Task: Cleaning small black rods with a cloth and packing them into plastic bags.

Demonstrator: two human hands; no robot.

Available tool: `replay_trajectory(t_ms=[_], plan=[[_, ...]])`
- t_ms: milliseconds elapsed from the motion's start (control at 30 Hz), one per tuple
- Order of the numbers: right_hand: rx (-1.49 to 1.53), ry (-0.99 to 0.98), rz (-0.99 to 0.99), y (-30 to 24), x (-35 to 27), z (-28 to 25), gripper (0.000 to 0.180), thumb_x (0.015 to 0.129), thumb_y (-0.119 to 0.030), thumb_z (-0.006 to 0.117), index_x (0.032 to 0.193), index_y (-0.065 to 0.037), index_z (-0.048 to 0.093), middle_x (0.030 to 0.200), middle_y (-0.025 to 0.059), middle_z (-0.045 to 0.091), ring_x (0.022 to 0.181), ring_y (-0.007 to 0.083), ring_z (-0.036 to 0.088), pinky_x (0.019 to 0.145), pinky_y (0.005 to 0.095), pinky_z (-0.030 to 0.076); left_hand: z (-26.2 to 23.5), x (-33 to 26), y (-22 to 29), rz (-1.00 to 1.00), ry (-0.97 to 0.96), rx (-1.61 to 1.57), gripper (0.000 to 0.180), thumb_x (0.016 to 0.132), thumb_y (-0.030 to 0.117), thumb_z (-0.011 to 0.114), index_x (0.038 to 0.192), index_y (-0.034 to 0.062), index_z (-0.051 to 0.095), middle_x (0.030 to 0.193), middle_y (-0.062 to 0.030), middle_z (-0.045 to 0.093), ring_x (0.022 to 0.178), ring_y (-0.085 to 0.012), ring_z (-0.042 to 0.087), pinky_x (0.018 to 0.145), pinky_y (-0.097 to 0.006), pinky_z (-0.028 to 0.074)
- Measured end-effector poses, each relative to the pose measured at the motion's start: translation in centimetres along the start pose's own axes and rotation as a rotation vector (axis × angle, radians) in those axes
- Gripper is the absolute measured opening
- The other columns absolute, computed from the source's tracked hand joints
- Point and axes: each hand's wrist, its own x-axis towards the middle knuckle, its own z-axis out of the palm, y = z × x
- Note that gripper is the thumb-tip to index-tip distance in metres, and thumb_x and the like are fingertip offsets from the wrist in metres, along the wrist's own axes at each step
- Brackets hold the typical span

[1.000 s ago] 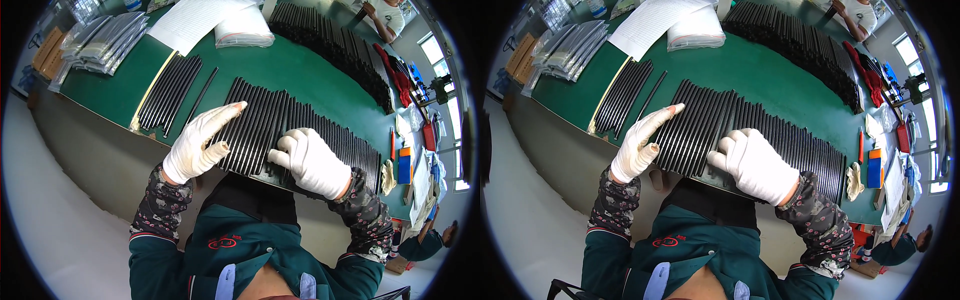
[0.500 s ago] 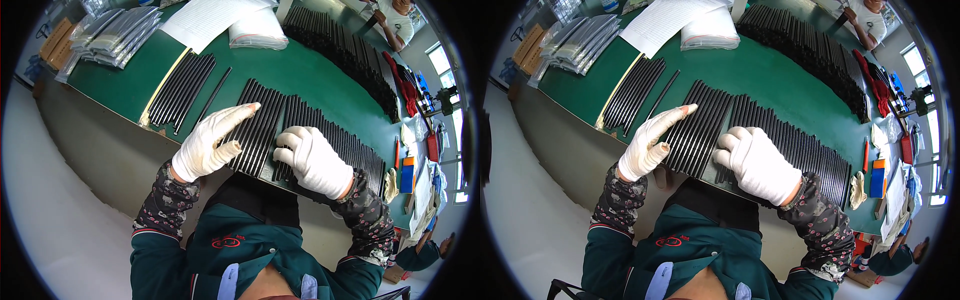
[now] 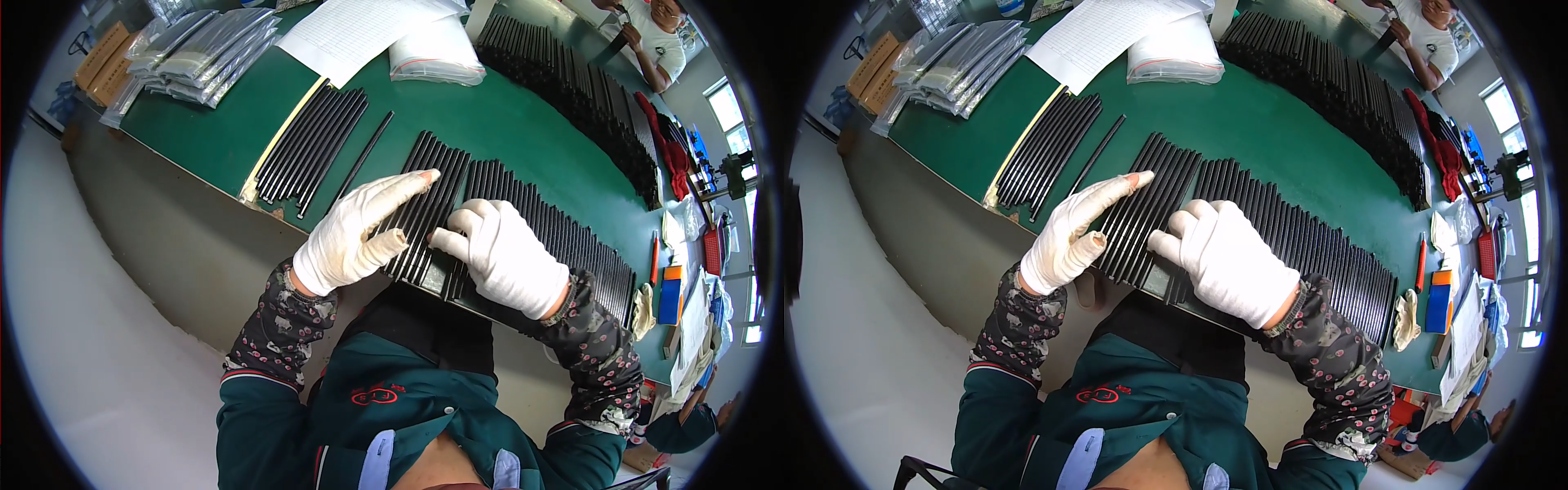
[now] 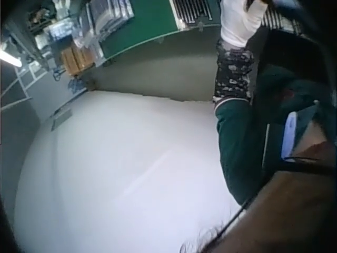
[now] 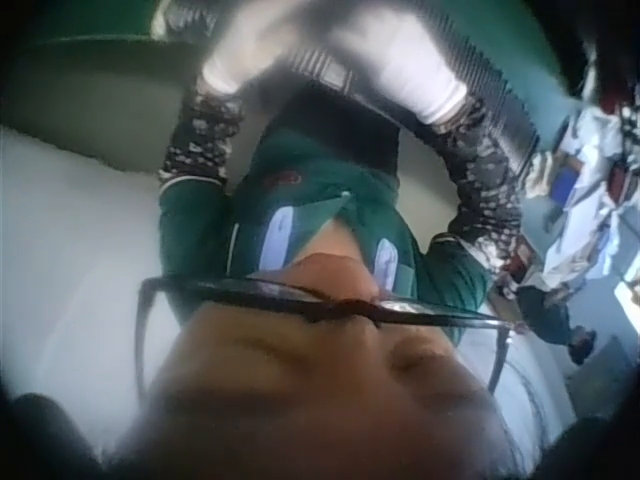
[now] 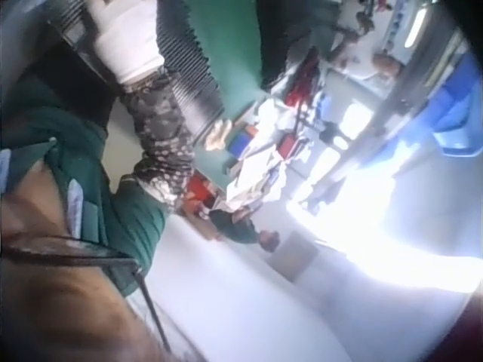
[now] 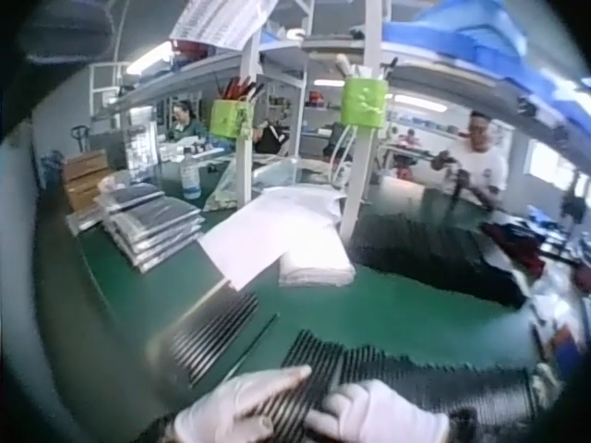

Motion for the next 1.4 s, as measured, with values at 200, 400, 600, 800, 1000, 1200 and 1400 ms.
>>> replay_trajectory(t_ms=[200,400,600,800,1000,1200,1400], plan=[[0.028,0.095,-0.052,0.3,0.3,0.7,0.022,0.075,-0.011,0.056,0.096,-0.012,0.059,0.089,0.0034,0.055,0.090,0.0234,0.055,0.072,0.0353,0.043,0.2,0.0,-0.2,-0.010,0.001,-0.030,0.080,0.091,0.063,0.039,0.136,-0.0033,0.042,0.134,-0.0193,0.051,0.124,-0.0316,0.049,0.106,-0.038,0.035],[-0.006,0.005,0.015,-0.1,1.4,0.6,0.020,0.075,-0.011,0.055,0.094,-0.012,0.060,0.090,0.0050,0.055,0.088,0.0235,0.055,0.072,0.0340,0.043,0.2,0.2,-0.2,0.004,0.021,0.007,0.064,0.094,0.046,0.047,0.135,-0.0031,0.043,0.134,-0.0189,0.051,0.124,-0.0314,0.049,0.106,-0.038,0.035],[0.003,0.093,0.001,-0.1,-0.3,0.5,0.025,0.075,-0.013,0.056,0.098,-0.010,0.061,0.108,0.0112,0.055,0.100,0.0270,0.054,0.077,0.0374,0.045,3.6,0.5,1.4,-0.150,-0.067,0.953,0.049,0.080,0.015,0.058,0.126,0.0020,0.051,0.137,-0.0204,0.043,0.133,-0.0420,0.032,0.109,-0.055,0.024],[-0.006,0.148,0.010,-1.5,-3.7,-1.6,0.032,0.069,-0.009,0.063,0.101,-0.008,0.060,0.116,0.0122,0.054,0.107,0.0284,0.054,0.079,0.0376,0.046,2.8,1.4,0.5,-0.299,-0.055,1.223,0.051,0.080,0.025,0.058,0.130,0.0155,0.052,0.141,-0.0163,0.039,0.136,-0.0391,0.025,0.105,-0.068,0.011],[-0.041,0.119,0.113,-2.3,-7.6,-2.8,0.040,0.064,-0.007,0.068,0.104,-0.008,0.061,0.119,0.0132,0.054,0.111,0.0298,0.053,0.083,0.0379,0.046,0.2,1.2,-0.5,-0.572,0.011,1.270,0.052,0.084,0.028,0.053,0.134,0.0180,0.047,0.142,-0.0124,0.039,0.133,-0.0386,0.031,0.099,-0.070,0.020],[-0.054,0.117,0.241,-1.8,-11.0,-3.8,0.042,0.063,-0.006,0.070,0.104,-0.009,0.060,0.120,0.0128,0.053,0.113,0.0303,0.051,0.085,0.0400,0.045,-1.2,1.5,-0.3,-0.669,0.059,1.221,0.067,0.080,0.043,0.058,0.137,0.0131,0.044,0.143,-0.0161,0.036,0.136,-0.0381,0.027,0.100,-0.070,0.020],[-0.115,0.136,0.443,-1.4,-14.8,-4.8,0.045,0.061,-0.007,0.071,0.104,-0.007,0.058,0.119,0.0147,0.052,0.112,0.0327,0.051,0.088,0.0413,0.044,-1.6,1.7,-0.9,-0.770,-0.033,1.249,0.075,0.081,0.057,0.056,0.139,0.0114,0.041,0.147,-0.0189,0.031,0.138,-0.0374,0.023,0.098,-0.072,0.023]])
